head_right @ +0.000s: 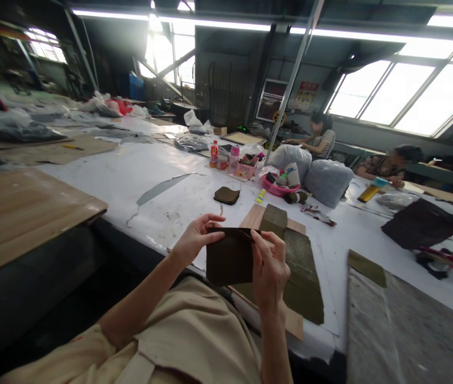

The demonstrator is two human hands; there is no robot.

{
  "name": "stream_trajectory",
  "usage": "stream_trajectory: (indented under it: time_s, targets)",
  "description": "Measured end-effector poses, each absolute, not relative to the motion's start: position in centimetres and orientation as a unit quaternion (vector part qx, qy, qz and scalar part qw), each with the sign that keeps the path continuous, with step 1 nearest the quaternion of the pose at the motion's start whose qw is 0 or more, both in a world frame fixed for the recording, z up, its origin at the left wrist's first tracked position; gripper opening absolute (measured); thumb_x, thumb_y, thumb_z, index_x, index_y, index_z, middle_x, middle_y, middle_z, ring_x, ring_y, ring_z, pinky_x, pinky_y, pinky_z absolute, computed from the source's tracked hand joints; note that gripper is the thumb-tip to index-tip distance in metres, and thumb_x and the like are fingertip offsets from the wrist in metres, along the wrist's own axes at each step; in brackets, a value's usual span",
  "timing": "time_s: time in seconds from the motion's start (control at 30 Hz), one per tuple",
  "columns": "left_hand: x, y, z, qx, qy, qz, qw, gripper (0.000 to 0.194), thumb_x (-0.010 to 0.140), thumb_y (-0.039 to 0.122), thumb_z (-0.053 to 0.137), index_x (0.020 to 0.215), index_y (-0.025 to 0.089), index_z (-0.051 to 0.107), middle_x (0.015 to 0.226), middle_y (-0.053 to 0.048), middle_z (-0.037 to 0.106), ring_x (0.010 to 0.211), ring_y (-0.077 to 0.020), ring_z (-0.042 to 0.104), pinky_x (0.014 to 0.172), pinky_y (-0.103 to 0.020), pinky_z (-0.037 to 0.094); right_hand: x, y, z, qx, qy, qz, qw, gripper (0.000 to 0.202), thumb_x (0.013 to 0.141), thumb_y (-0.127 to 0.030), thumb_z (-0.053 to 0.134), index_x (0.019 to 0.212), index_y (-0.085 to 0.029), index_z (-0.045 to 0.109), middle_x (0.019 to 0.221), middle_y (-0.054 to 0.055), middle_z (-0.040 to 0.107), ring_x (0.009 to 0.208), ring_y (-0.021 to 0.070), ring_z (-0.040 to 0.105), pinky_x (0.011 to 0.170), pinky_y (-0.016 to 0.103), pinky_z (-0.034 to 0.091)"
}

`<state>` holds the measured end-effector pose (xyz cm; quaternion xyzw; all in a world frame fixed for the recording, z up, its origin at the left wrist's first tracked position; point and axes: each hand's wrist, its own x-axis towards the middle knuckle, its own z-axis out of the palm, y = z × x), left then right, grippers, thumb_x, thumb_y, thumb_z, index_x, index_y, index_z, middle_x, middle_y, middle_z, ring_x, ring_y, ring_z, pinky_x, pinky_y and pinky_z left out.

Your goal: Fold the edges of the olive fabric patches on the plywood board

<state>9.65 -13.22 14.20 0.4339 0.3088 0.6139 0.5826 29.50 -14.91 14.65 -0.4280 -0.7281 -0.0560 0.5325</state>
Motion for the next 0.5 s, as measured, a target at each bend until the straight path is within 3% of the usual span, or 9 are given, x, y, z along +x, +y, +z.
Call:
stream_trajectory:
  time_s: [0.13,0.3,0.5]
  targets:
    - [9.7,-13.2,13.9,0.43,0.312,0.613,0.585,0.051,0.063,0.031,0.086,0.105,0.015,0.062,0.079,0.002,0.064,0.07,-0.0096,0.061,0.065,-0.02,0.045,29.4,-14.9,14.2,-0.429,-0.7,0.06,0.568,0.011,0.092,-0.03,0.058,0.096,-0.024,0.067,0.106,0.005,0.062,0.094,0.0179,0.06,0.076,0.029,0.049]
    - [9.7,-13.0,13.4,0.439,0.325,0.608,0.576,0.05,0.066,0.031,0.085,0.109,0.016,0.062,0.08,0.001,0.063,0.07,-0.0096,0.06,0.065,-0.02,0.045,29.0,-14.7,13.6,-0.467,-0.614,0.205,0.602,0.018,0.088,-0.039,0.063,0.086,-0.021,0.066,0.08,0.001,0.063,0.074,0.0155,0.059,0.069,0.027,0.048]
    - [9.6,-12.9,13.0,0.448,0.331,0.597,0.577,0.05,0.067,0.032,0.084,0.109,0.018,0.063,0.081,0.002,0.064,0.07,-0.009,0.06,0.065,-0.019,0.045,28.8,-14.4,13.6,-0.439,-0.539,0.335,0.637,0.021,0.081,-0.04,0.071,0.082,-0.02,0.065,0.081,0.001,0.065,0.074,0.0148,0.059,0.067,0.026,0.048]
